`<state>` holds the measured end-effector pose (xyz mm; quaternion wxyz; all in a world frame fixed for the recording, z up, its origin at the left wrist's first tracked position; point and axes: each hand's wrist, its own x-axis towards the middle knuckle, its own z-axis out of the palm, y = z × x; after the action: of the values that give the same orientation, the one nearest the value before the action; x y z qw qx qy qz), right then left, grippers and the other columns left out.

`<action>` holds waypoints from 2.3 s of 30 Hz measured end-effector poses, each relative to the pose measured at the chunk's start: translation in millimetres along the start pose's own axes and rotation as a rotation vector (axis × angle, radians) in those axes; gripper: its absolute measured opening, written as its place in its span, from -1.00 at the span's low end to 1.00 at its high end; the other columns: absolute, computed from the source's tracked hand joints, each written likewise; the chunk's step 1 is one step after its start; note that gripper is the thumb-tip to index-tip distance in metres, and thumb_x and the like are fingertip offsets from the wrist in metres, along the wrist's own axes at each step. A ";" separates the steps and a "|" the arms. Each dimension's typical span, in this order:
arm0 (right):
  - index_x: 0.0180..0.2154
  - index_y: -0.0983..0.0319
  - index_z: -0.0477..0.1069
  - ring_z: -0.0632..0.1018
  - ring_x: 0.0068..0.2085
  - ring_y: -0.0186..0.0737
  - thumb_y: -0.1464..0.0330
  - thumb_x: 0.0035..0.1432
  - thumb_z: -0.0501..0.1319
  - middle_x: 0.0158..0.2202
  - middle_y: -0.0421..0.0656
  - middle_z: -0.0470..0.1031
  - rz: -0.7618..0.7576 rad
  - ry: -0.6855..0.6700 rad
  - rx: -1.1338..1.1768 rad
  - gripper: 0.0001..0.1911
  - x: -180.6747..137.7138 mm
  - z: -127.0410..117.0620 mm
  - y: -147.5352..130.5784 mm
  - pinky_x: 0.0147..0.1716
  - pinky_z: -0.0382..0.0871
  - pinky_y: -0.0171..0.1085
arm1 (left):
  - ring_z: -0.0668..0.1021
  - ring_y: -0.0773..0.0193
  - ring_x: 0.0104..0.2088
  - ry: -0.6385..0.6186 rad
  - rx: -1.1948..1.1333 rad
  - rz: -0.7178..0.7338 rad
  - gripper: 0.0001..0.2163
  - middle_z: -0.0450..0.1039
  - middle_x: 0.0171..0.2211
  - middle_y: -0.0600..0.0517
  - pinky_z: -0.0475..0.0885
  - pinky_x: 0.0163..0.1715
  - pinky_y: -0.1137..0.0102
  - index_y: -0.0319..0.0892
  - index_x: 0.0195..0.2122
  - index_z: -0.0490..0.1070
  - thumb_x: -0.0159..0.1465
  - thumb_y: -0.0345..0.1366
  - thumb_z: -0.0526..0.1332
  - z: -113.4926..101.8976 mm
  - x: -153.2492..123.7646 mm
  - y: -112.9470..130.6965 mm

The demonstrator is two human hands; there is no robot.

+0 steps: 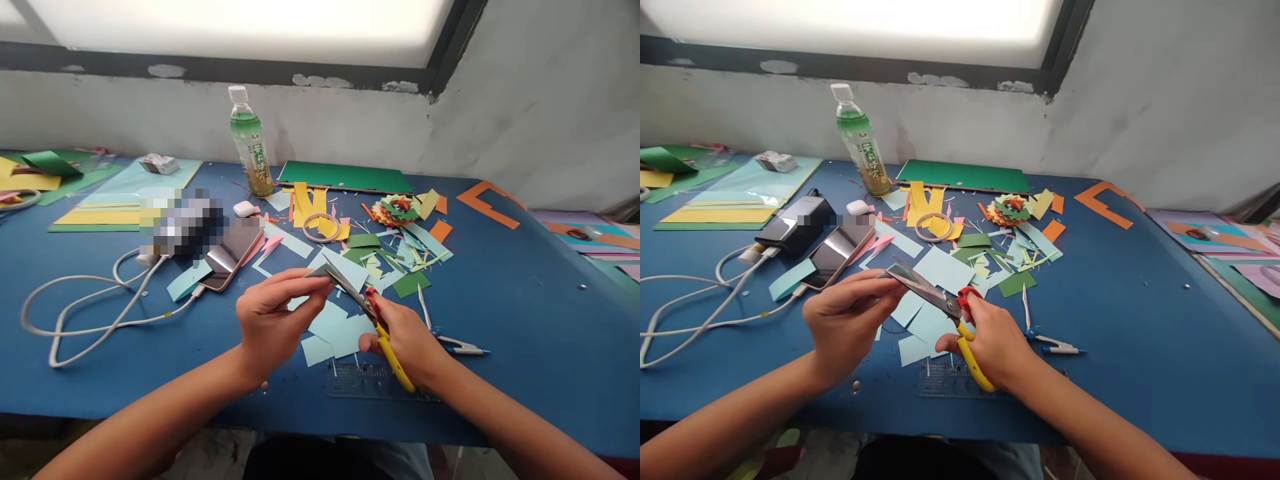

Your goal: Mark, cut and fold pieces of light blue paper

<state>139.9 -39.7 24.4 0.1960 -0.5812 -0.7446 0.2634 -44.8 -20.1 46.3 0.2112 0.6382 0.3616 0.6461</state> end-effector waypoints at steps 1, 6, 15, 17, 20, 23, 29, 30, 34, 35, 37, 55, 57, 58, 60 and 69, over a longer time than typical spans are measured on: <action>-0.52 0.16 0.04 0.23 -0.58 -0.29 -0.13 -0.04 0.09 -0.59 -0.26 0.22 -0.003 0.003 0.002 -0.49 0.2 0.0 0.1 -0.60 0.04 -0.33 | 0.57 0.35 -0.47 -0.002 0.008 0.004 -0.75 0.55 -0.48 0.13 0.53 -0.49 0.52 -0.05 -0.41 0.55 -0.02 -0.57 0.32 0.0 -0.1 0.0; -0.53 0.16 0.03 0.22 -0.58 -0.30 -0.09 -0.01 0.09 -0.59 -0.26 0.22 -0.004 0.006 0.017 -0.52 0.0 -1.3 -0.9 -0.60 0.04 -0.33 | 0.56 0.35 -0.48 -0.015 0.021 0.012 -0.75 0.55 -0.49 0.13 0.52 -0.52 0.50 -0.04 -0.39 0.56 -0.01 -0.56 0.31 -0.3 -0.3 -0.6; -0.56 0.16 0.03 0.22 -0.60 -0.31 -0.06 0.02 0.10 -0.62 -0.25 0.24 0.013 0.015 0.009 -0.53 0.6 -0.4 -1.7 -0.60 0.05 -0.31 | 0.56 0.35 -0.50 -0.001 0.017 -0.007 -0.75 0.55 -0.49 0.13 0.49 -0.58 0.53 -0.03 -0.39 0.56 -0.01 -0.55 0.32 1.2 -0.5 -1.0; -0.57 0.16 0.02 0.20 -0.61 -0.31 -0.07 0.01 0.09 -0.64 -0.26 0.24 0.013 0.017 0.001 -0.52 0.5 -0.2 -1.6 -0.61 0.04 -0.31 | 0.56 0.36 -0.49 -0.004 0.015 -0.012 -0.74 0.55 -0.48 0.13 0.49 -0.56 0.53 -0.02 -0.38 0.56 -0.01 -0.55 0.32 1.2 -0.4 -1.0; -0.59 0.15 0.01 0.19 -0.62 -0.32 -0.08 0.01 0.08 -0.65 -0.26 0.22 0.005 0.029 -0.021 -0.51 0.7 0.6 -0.8 -0.62 0.03 -0.31 | 0.56 0.37 -0.49 0.001 0.019 -0.023 -0.74 0.55 -0.48 0.14 0.49 -0.55 0.53 -0.01 -0.38 0.56 -0.01 -0.56 0.32 1.3 -0.3 -0.9; -0.63 0.16 0.00 0.21 -0.63 -0.32 -0.04 0.02 0.11 -0.67 -0.23 0.24 0.002 0.059 -0.055 -0.51 1.5 1.2 0.4 -0.63 0.01 -0.31 | 0.56 0.36 -0.49 0.014 0.033 -0.024 -0.75 0.55 -0.50 0.14 0.50 -0.56 0.53 -0.02 -0.40 0.56 -0.03 -0.55 0.33 2.1 -0.2 -1.1; -0.63 0.19 0.20 0.32 -0.61 -0.28 0.08 0.05 0.09 -0.66 -0.21 0.32 0.017 0.015 0.031 -0.62 1.9 -5.2 1.0 -0.62 0.04 -0.33 | 0.56 0.33 -0.49 0.011 0.060 -0.058 -0.82 0.55 -0.51 0.11 0.49 -0.62 0.53 -0.08 -0.44 0.56 -0.02 -0.52 0.34 3.5 0.2 0.4; -0.62 0.18 0.21 0.32 -0.60 -0.27 0.07 0.06 0.07 -0.65 -0.21 0.32 0.029 0.002 0.052 -0.62 2.0 -6.7 1.4 -0.62 0.05 -0.34 | 0.56 0.33 -0.50 0.013 0.062 -0.070 -0.83 0.54 -0.51 0.10 0.48 -0.63 0.53 -0.08 -0.45 0.56 -0.02 -0.51 0.34 3.7 0.4 1.1; -0.59 0.17 0.16 0.27 -0.60 -0.27 -0.04 0.01 0.04 -0.65 -0.22 0.28 0.075 -0.009 0.073 -0.57 2.8 -10.4 4.3 -0.62 0.07 -0.33 | 0.55 0.36 -0.52 0.013 0.016 -0.126 -0.84 0.54 -0.50 0.10 0.48 -0.62 0.53 -0.10 -0.46 0.55 -0.02 -0.51 0.33 4.3 1.3 3.3; -0.59 0.17 0.15 0.27 -0.59 -0.27 -0.06 -0.01 0.05 -0.64 -0.22 0.28 0.089 -0.010 0.068 -0.56 3.1 -10.8 4.9 -0.61 0.08 -0.33 | 0.55 0.36 -0.53 0.010 0.001 -0.145 -0.85 0.54 -0.50 0.10 0.48 -0.61 0.53 -0.11 -0.46 0.55 -0.02 -0.51 0.33 4.4 1.5 3.5; -0.59 0.17 0.13 0.27 -0.58 -0.26 -0.07 -0.04 0.05 -0.63 -0.21 0.28 0.114 -0.013 0.047 -0.54 4.1 -11.9 6.1 -0.61 0.08 -0.32 | 0.54 0.37 -0.53 -0.005 -0.029 -0.197 -0.86 0.54 -0.49 0.10 0.47 -0.61 0.53 -0.12 -0.46 0.55 -0.02 -0.50 0.33 4.6 2.1 3.1; -0.41 0.22 0.43 0.47 -0.47 -0.11 0.16 -0.03 0.20 -0.50 -0.09 0.49 0.497 0.259 -0.368 -0.74 0.5 -129.0 119.5 -0.57 0.18 -0.29 | 0.44 0.36 -0.52 -0.926 0.218 -0.526 -0.91 0.36 -0.55 0.11 0.33 -0.53 0.48 -0.22 -0.38 0.39 0.08 -0.35 0.18 60.3 13.0 -17.1; -0.32 0.24 0.45 0.48 -0.46 -0.15 0.22 -0.01 0.18 -0.45 -0.10 0.52 0.520 0.288 -0.343 -0.75 -3.4 -134.5 140.2 -0.54 0.21 -0.31 | 0.44 0.33 -0.51 -1.014 0.272 -0.459 -0.87 0.34 -0.56 0.11 0.33 -0.53 0.46 -0.23 -0.32 0.42 0.09 -0.37 0.17 90.1 17.9 -17.4; -0.29 0.25 0.45 0.49 -0.44 -0.14 0.24 -0.01 0.18 -0.42 -0.09 0.52 0.532 0.311 -0.338 -0.74 -5.3 -135.9 149.2 -0.53 0.21 -0.31 | 0.45 0.32 -0.48 -1.059 0.302 -0.423 -0.87 0.36 -0.53 0.10 0.36 -0.49 0.44 -0.24 -0.30 0.42 0.10 -0.38 0.19 107.1 19.8 -17.3; -0.27 0.27 0.45 0.49 -0.42 -0.11 0.23 -0.02 0.18 -0.42 -0.07 0.52 0.558 0.358 -0.338 -0.71 -8.6 -137.0 164.3 -0.52 0.20 -0.31 | 0.48 0.28 -0.39 -1.151 0.360 -0.354 -0.85 0.41 -0.43 0.04 0.41 -0.39 0.38 -0.26 -0.25 0.41 0.17 -0.34 0.19 143.0 21.9 -16.2; -0.31 0.25 0.45 0.47 -0.44 -0.16 0.18 -0.03 0.18 -0.48 -0.12 0.48 0.571 0.454 -0.286 -0.70 -14.2 -136.1 203.6 -0.51 0.20 -0.31 | 0.46 0.18 -0.13 -1.347 0.438 -0.028 -0.74 0.33 -0.05 -0.07 0.41 -0.16 0.18 -0.21 -0.03 0.30 0.28 -0.24 0.12 243.7 21.0 -18.2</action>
<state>380.0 6.7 5.1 0.1913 -0.8300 -0.5198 0.0657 187.9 55.2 28.4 0.2641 0.9222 0.2819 0.0203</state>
